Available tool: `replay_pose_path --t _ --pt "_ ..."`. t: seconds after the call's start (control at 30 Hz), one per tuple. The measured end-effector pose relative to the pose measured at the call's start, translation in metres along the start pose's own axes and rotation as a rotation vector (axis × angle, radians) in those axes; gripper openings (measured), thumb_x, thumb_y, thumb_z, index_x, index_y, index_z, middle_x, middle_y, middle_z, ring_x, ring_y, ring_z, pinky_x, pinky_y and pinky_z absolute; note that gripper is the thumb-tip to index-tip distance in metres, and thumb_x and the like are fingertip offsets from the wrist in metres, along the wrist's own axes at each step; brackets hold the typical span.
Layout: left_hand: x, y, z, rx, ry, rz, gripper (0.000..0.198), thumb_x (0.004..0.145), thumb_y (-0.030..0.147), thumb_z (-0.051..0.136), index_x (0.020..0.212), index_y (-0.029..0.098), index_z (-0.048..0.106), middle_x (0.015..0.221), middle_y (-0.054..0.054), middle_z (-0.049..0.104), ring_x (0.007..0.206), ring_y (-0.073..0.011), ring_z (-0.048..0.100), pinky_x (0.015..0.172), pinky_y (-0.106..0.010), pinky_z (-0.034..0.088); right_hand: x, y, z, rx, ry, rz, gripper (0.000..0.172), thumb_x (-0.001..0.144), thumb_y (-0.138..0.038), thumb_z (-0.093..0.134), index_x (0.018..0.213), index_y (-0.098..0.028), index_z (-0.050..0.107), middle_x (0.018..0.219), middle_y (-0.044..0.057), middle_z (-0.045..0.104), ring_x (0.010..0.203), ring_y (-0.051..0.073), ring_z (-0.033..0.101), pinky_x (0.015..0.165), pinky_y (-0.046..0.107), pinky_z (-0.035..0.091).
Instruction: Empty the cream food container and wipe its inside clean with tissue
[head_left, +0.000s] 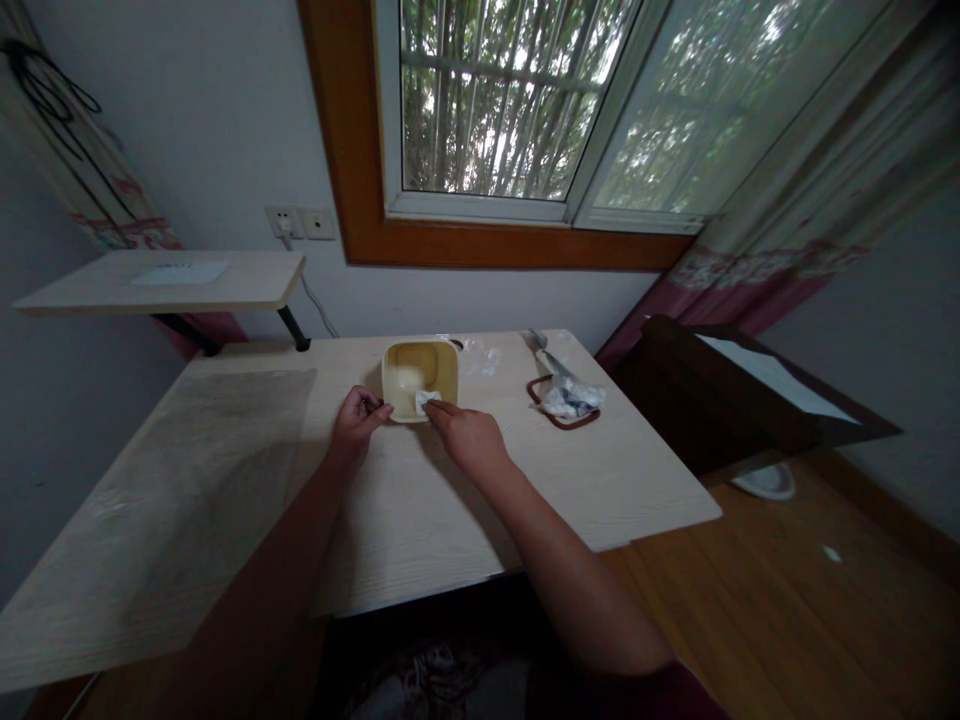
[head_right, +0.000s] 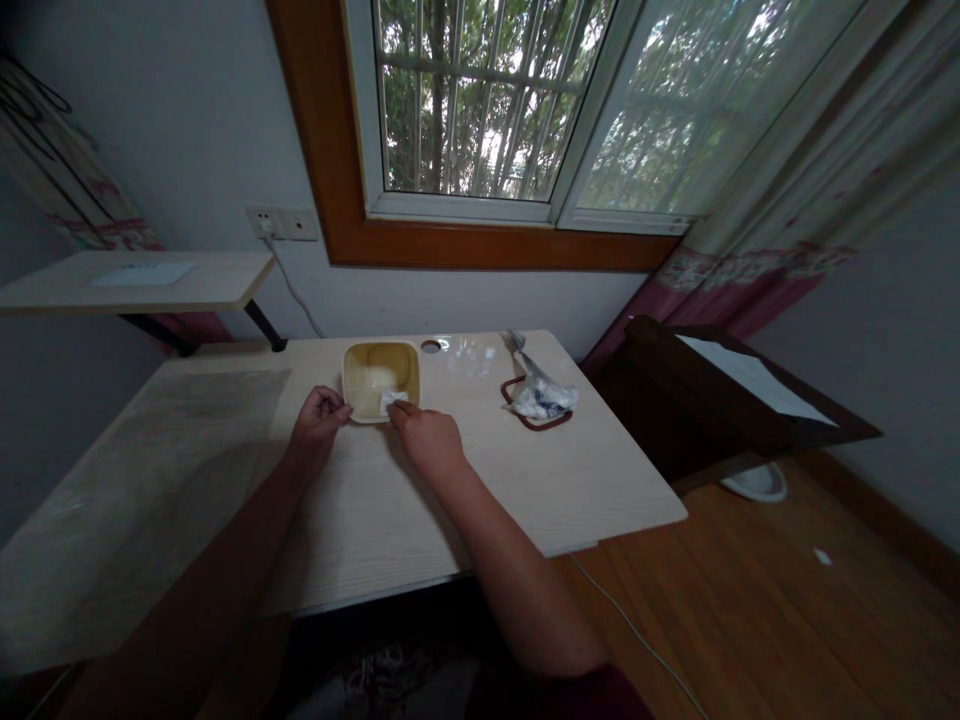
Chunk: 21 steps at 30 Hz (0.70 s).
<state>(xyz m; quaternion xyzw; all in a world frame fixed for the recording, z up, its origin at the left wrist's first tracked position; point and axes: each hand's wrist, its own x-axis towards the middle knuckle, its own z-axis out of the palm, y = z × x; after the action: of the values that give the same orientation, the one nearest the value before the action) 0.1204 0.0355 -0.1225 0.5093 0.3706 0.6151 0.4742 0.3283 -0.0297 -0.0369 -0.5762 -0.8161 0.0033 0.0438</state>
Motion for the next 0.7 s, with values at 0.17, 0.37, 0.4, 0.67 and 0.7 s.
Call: replay_pose_path --t 0.17,0.37,0.4,0.67,0.7 --pt "-0.002 0.007 0.003 -0.009 -0.016 0.0 0.036 0.07 0.035 0.081 0.077 0.021 0.048 0.072 0.003 0.048 0.067 -0.0124 0.045 0.062 -0.024 0.036 0.0 0.0 0.002 0.0 0.005 0.006 0.044 0.107 -0.034 0.037 0.148 -0.031 0.052 0.151 0.004 0.057 0.108 0.024 0.072 0.088 0.039 0.06" --pt "-0.002 0.013 0.005 -0.05 -0.021 0.027 0.037 0.071 0.035 0.079 0.075 0.021 0.045 0.073 0.003 0.047 0.068 -0.0129 0.046 0.063 -0.025 0.039 -0.001 -0.001 0.004 0.015 0.001 0.009 0.045 0.107 -0.034 0.037 0.149 -0.032 0.051 0.153 0.003 0.055 0.111 0.023 0.071 0.09 0.038 0.059" --pt "-0.002 0.013 0.005 -0.061 -0.024 0.022 0.037 0.071 0.035 0.079 0.075 0.021 0.045 0.073 0.003 0.047 0.068 -0.0127 0.046 0.063 -0.025 0.039 0.0 -0.001 0.005 0.015 0.004 0.007 0.045 0.107 -0.034 0.037 0.149 -0.032 0.051 0.153 0.003 0.055 0.11 0.023 0.071 0.089 0.038 0.06" --pt "-0.004 0.021 0.009 -0.052 -0.004 -0.007 0.038 0.07 0.037 0.078 0.073 0.021 0.044 0.072 0.004 0.044 0.064 -0.0115 0.043 0.061 -0.024 0.038 0.0 -0.003 0.008 0.021 -0.005 0.016 0.045 0.107 -0.034 0.036 0.15 -0.032 0.05 0.154 0.003 0.053 0.113 0.023 0.07 0.09 0.038 0.059" --pt "-0.004 0.022 0.01 -0.052 -0.003 -0.006 0.039 0.07 0.038 0.078 0.073 0.021 0.044 0.072 0.004 0.044 0.064 -0.0116 0.044 0.061 -0.024 0.039 0.0 -0.003 0.008 0.019 -0.007 0.015 0.046 0.107 -0.034 0.037 0.151 -0.032 0.05 0.154 0.003 0.053 0.113 0.023 0.07 0.09 0.038 0.059"
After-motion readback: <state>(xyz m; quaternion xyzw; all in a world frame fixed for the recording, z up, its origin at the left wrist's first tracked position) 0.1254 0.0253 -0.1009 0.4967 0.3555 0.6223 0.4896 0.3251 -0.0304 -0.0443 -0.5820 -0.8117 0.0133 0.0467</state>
